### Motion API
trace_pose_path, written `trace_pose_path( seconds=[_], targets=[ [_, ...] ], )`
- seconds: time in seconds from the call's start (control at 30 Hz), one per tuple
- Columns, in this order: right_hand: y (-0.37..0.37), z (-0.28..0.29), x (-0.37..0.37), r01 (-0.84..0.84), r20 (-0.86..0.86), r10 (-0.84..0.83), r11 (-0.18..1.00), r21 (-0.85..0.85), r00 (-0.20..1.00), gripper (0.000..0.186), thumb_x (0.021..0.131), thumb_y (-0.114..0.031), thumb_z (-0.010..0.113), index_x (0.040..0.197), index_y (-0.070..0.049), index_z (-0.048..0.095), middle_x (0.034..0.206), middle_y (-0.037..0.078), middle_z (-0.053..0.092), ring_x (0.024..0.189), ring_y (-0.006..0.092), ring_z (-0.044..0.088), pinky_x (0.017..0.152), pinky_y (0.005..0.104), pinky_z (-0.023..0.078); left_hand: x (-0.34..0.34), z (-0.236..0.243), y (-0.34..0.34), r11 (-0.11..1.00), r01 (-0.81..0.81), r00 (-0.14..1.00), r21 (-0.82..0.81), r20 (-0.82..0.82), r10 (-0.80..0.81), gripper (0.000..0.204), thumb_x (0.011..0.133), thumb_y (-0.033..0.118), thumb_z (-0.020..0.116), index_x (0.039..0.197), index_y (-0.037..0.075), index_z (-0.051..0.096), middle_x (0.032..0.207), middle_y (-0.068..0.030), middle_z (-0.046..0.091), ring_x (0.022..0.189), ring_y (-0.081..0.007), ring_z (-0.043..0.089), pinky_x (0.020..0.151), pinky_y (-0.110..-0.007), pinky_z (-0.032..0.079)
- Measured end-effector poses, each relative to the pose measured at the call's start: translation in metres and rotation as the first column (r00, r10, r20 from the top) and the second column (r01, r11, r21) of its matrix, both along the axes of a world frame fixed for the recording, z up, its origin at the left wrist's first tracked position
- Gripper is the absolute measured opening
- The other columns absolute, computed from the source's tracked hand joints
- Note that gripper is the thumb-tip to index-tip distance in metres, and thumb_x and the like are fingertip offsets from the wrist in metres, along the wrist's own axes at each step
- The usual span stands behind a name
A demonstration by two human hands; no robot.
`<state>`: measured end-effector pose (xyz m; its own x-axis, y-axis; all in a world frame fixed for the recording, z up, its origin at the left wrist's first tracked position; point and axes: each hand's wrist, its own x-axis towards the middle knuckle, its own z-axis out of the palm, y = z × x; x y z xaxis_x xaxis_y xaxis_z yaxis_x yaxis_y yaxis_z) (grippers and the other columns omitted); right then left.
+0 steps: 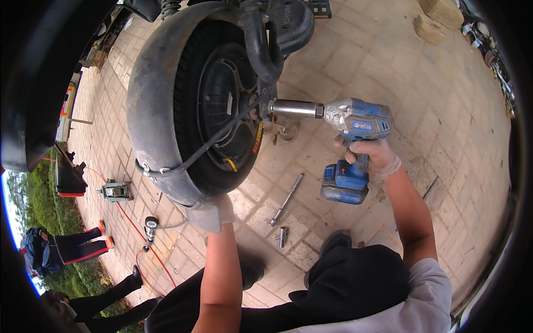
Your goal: The person works on the rear wheel of a motorcycle, adjusting the brake assembly and tightening bolts. They use a tire pressure gauge to check the tire, then use a cordless impact wrench to secure the axle nut and other fasteners.
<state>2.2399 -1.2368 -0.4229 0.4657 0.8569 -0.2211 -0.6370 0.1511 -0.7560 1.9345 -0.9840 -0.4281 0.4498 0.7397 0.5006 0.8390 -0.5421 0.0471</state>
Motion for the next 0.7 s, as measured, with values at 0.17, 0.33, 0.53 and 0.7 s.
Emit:
trace_pose_path(
  seconds=[0.17,0.33,0.53,0.7],
  targets=[
    [0.003,-0.005,0.005,-0.016,0.024,0.017,0.999,-0.03,1.0,0.052,0.072,-0.006,0.067,0.122,-0.002,0.053,0.096,0.016,0.064,0.062,0.0176,0.056,0.057,0.0294,0.047,0.009,0.007,0.004,1.0,-0.007,1.0,0.008,-0.017,0.007,0.045,0.09,0.023,0.057,0.128,-0.002,0.053,0.124,-0.0133,0.061,0.114,-0.0258,0.057,0.1,-0.034,0.043],
    [0.002,-0.005,0.004,0.002,-0.007,-0.002,1.0,-0.014,1.0,0.054,0.072,-0.005,0.066,0.124,-0.003,0.053,0.098,0.017,0.064,0.063,0.0175,0.057,0.057,0.0291,0.048,0.011,0.003,0.011,0.999,0.005,1.0,-0.033,0.012,-0.005,0.045,0.09,0.023,0.056,0.128,-0.001,0.054,0.123,-0.0133,0.061,0.113,-0.0258,0.058,0.099,-0.034,0.043],
    [0.003,-0.007,0.014,-0.032,0.02,0.032,0.999,0.01,0.999,0.054,0.072,-0.005,0.066,0.124,-0.003,0.053,0.099,0.018,0.065,0.063,0.017,0.058,0.058,0.0287,0.049,0.009,0.002,0.009,0.998,0.029,0.999,-0.063,0.03,-0.028,0.044,0.09,0.023,0.056,0.127,-0.001,0.054,0.121,-0.0133,0.062,0.112,-0.0257,0.058,0.098,-0.034,0.043],
    [0.002,-0.011,0.011,-0.039,-0.047,0.039,0.999,0.009,0.998,0.056,0.07,-0.005,0.068,0.124,-0.004,0.054,0.099,0.016,0.065,0.065,0.017,0.058,0.06,0.0299,0.05,0.009,0.004,0.008,0.994,0.051,0.998,-0.095,0.051,-0.046,0.044,0.09,0.023,0.056,0.127,-0.001,0.054,0.12,-0.0133,0.063,0.111,-0.0257,0.059,0.098,-0.034,0.044]
  ],
)
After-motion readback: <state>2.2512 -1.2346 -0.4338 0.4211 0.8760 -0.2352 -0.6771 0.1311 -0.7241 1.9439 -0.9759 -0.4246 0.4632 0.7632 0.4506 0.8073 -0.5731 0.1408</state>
